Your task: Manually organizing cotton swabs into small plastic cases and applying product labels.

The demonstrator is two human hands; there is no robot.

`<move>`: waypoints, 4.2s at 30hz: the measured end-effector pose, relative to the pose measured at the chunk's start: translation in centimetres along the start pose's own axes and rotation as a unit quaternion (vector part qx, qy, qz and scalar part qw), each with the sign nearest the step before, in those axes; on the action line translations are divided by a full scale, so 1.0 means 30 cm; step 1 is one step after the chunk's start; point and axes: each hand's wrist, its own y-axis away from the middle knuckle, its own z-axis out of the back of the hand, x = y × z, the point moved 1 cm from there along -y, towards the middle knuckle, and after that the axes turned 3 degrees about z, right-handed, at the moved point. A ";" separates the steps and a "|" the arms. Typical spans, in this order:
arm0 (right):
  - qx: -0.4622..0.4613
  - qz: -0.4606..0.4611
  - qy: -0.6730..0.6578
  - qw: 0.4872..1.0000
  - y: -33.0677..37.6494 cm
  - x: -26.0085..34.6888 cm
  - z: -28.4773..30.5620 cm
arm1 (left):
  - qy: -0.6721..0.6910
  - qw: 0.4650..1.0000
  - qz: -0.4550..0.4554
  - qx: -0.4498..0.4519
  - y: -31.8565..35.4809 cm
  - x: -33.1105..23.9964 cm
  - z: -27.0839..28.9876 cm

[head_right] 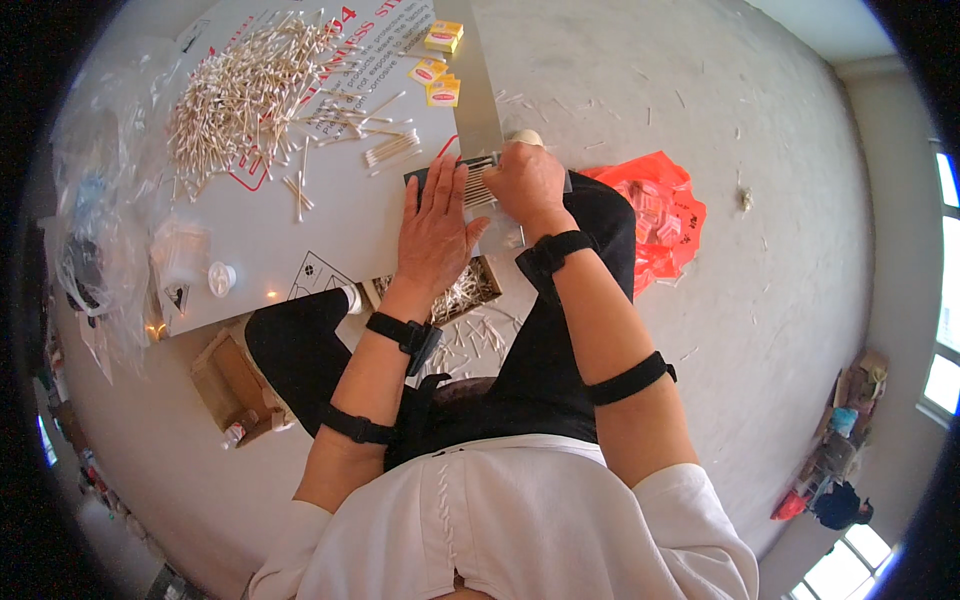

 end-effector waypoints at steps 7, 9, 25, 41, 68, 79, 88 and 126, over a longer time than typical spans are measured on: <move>-0.006 0.015 -0.004 1.000 0.000 -0.004 -0.013 | 0.005 1.000 -0.013 0.005 -0.021 -0.008 -0.005; -0.006 0.020 -0.003 1.000 0.001 -0.006 -0.018 | -0.001 1.000 -0.015 0.007 -0.027 -0.010 -0.013; -0.038 0.051 -0.027 0.998 0.026 0.002 -0.019 | -0.004 0.999 -0.046 -0.008 -0.036 -0.026 -0.022; -0.033 -0.222 -0.738 0.636 0.195 -0.178 -0.126 | 0.532 0.808 0.129 -0.219 -0.101 -0.054 -0.035; -0.051 -0.190 -0.786 0.587 0.164 -0.121 -0.136 | 0.541 0.800 0.138 -0.220 -0.157 -0.108 -0.072; -0.026 -0.221 -0.761 0.609 0.167 -0.132 -0.116 | 0.511 0.820 0.156 -0.205 -0.144 -0.094 -0.066; -0.050 -0.178 -0.768 0.613 0.150 -0.117 -0.129 | 0.341 0.925 0.058 -0.160 -0.176 -0.056 -0.016; -0.017 -0.279 -0.579 0.766 0.167 -0.076 -0.122 | 0.047 0.981 -0.155 0.105 -0.396 0.010 0.092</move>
